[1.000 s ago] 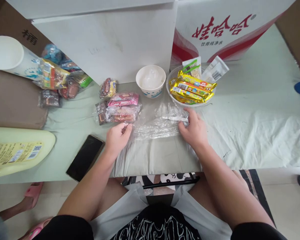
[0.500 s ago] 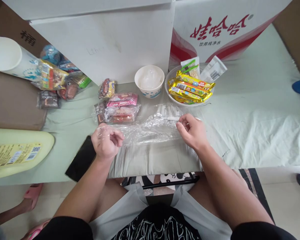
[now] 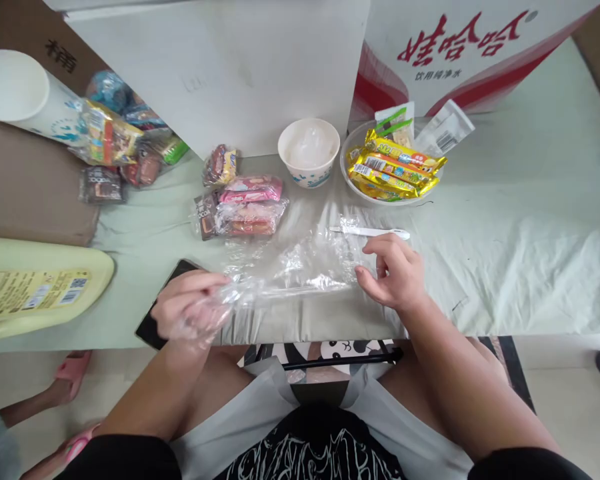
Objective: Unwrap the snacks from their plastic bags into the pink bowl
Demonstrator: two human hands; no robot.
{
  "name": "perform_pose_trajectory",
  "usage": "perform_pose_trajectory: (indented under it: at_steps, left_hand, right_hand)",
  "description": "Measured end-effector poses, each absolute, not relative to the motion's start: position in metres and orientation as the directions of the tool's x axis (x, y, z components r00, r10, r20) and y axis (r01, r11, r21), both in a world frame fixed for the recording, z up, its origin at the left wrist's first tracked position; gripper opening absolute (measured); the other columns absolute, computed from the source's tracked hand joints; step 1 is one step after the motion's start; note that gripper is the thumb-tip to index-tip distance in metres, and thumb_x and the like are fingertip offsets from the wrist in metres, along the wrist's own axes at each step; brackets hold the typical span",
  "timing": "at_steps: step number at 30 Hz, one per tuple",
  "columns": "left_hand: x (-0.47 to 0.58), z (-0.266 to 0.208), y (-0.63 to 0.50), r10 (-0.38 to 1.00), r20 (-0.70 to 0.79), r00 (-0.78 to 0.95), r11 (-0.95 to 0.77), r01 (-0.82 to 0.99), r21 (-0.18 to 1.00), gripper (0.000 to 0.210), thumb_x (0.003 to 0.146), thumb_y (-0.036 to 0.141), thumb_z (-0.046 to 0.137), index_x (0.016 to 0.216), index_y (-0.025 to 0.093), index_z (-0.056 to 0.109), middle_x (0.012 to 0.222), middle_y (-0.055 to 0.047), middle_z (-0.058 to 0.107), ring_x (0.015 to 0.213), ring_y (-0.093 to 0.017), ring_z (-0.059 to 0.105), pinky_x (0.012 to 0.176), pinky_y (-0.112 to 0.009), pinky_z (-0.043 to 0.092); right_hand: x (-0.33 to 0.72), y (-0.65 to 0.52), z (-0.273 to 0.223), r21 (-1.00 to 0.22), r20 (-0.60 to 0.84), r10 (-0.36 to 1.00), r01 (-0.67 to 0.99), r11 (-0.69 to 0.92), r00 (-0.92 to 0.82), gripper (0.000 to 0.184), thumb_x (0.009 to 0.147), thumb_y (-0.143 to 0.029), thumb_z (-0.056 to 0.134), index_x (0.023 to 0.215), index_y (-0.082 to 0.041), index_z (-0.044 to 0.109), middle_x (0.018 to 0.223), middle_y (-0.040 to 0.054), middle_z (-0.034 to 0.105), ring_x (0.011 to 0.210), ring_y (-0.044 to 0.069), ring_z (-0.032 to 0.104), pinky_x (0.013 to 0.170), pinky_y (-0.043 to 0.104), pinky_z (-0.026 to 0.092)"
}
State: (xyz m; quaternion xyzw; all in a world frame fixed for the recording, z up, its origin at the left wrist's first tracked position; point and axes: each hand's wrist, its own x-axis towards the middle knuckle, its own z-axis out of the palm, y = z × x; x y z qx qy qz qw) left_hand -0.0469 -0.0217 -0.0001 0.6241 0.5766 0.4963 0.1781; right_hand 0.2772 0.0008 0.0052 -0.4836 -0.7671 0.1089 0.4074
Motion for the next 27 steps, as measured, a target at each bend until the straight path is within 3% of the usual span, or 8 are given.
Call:
perform_pose_trajectory:
  at_steps: [3,6,8,12,16,19,22,27]
  left_hand:
    - [-0.038,0.011,-0.024,0.885,0.466,-0.015,-0.362,0.609,0.706,0.042,0.094,0.047,0.054,0.062,0.021,0.064,0.056,-0.005,0.064,0.045,-0.012,0.049,0.050,-0.028,0.041]
    - [-0.030,0.016,-0.026,0.936,0.347,-0.066,-0.268,0.505,0.820,0.042,0.096,0.044,0.053,0.064,0.020,0.066,0.049,-0.001,0.057,0.041,-0.010,0.046,0.045,-0.026,0.036]
    - [-0.029,0.015,-0.025,0.962,0.223,-0.155,-0.146,0.399,0.905,0.040,0.096,0.043,0.053,0.066,0.019,0.065,0.048,0.001,0.056,0.039,-0.010,0.045,0.043,-0.025,0.034]
    - [-0.033,0.011,-0.017,0.982,0.013,-0.186,0.052,0.341,0.938,0.033,0.094,0.036,0.055,0.066,0.018,0.063,0.067,-0.004,0.072,0.043,-0.011,0.053,0.046,-0.025,0.042]
    - [-0.034,0.013,-0.010,0.994,-0.032,-0.107,0.085,0.544,0.835,0.030,0.088,0.029,0.054,0.061,0.018,0.063,0.107,-0.011,0.079,0.082,-0.022,0.074,0.064,-0.029,0.053]
    - [-0.033,0.014,-0.007,0.994,0.002,-0.107,0.066,0.625,0.778,0.033,0.089,0.029,0.050,0.059,0.019,0.058,0.121,-0.012,0.076,0.109,-0.027,0.072,0.074,-0.031,0.054]
    - [-0.033,0.013,-0.004,0.993,0.044,-0.108,0.048,0.723,0.689,0.033,0.091,0.028,0.049,0.059,0.020,0.053,0.114,-0.011,0.077,0.108,-0.026,0.071,0.080,-0.034,0.053]
    - [-0.037,0.015,-0.001,0.992,0.028,-0.120,0.099,0.909,0.405,0.031,0.090,0.032,0.053,0.060,0.021,0.048,0.091,-0.007,0.070,0.083,-0.023,0.068,0.073,-0.036,0.047]
  right_hand:
    - [0.273,0.001,0.001,-0.609,0.371,0.903,0.678,0.411,-0.214,0.018,0.081,-0.037,0.061,0.094,-0.025,0.058,0.056,-0.0054,0.052,0.047,0.015,0.049,0.056,0.031,0.043]
    - [0.270,0.002,-0.002,-0.694,0.159,0.974,0.684,0.224,-0.158,0.032,0.079,-0.037,0.061,0.107,-0.023,0.057,0.079,-0.0005,0.069,0.043,0.011,0.049,0.054,0.031,0.043]
    - [0.271,0.003,-0.002,-0.728,0.085,0.991,0.672,0.133,-0.104,0.043,0.077,-0.039,0.063,0.115,-0.021,0.055,0.091,0.0025,0.073,0.038,0.009,0.046,0.050,0.030,0.041]
    - [0.274,0.003,0.003,-0.705,0.043,0.988,0.697,0.134,-0.146,0.036,0.077,-0.041,0.063,0.107,-0.020,0.062,0.065,-0.0029,0.067,0.041,0.011,0.047,0.052,0.029,0.041]
    - [0.276,0.001,0.006,-0.688,0.003,0.981,0.712,0.142,-0.193,0.021,0.080,-0.043,0.060,0.080,-0.022,0.062,0.051,-0.0037,0.059,0.043,0.013,0.050,0.052,0.027,0.040]
    - [0.277,0.000,0.006,-0.662,-0.016,0.987,0.741,0.107,-0.157,0.025,0.082,-0.041,0.057,0.066,-0.023,0.054,0.048,-0.0036,0.053,0.042,0.012,0.047,0.050,0.026,0.037]
    - [0.278,0.001,0.006,-0.662,-0.022,0.991,0.745,0.084,-0.132,0.023,0.084,-0.040,0.055,0.067,-0.024,0.051,0.043,-0.0060,0.046,0.039,0.012,0.042,0.049,0.027,0.034]
    - [0.280,0.001,0.002,-0.676,0.012,1.000,0.737,0.009,-0.001,0.015,0.083,-0.037,0.058,0.077,-0.025,0.053,0.043,-0.0089,0.042,0.038,0.012,0.041,0.053,0.029,0.036]
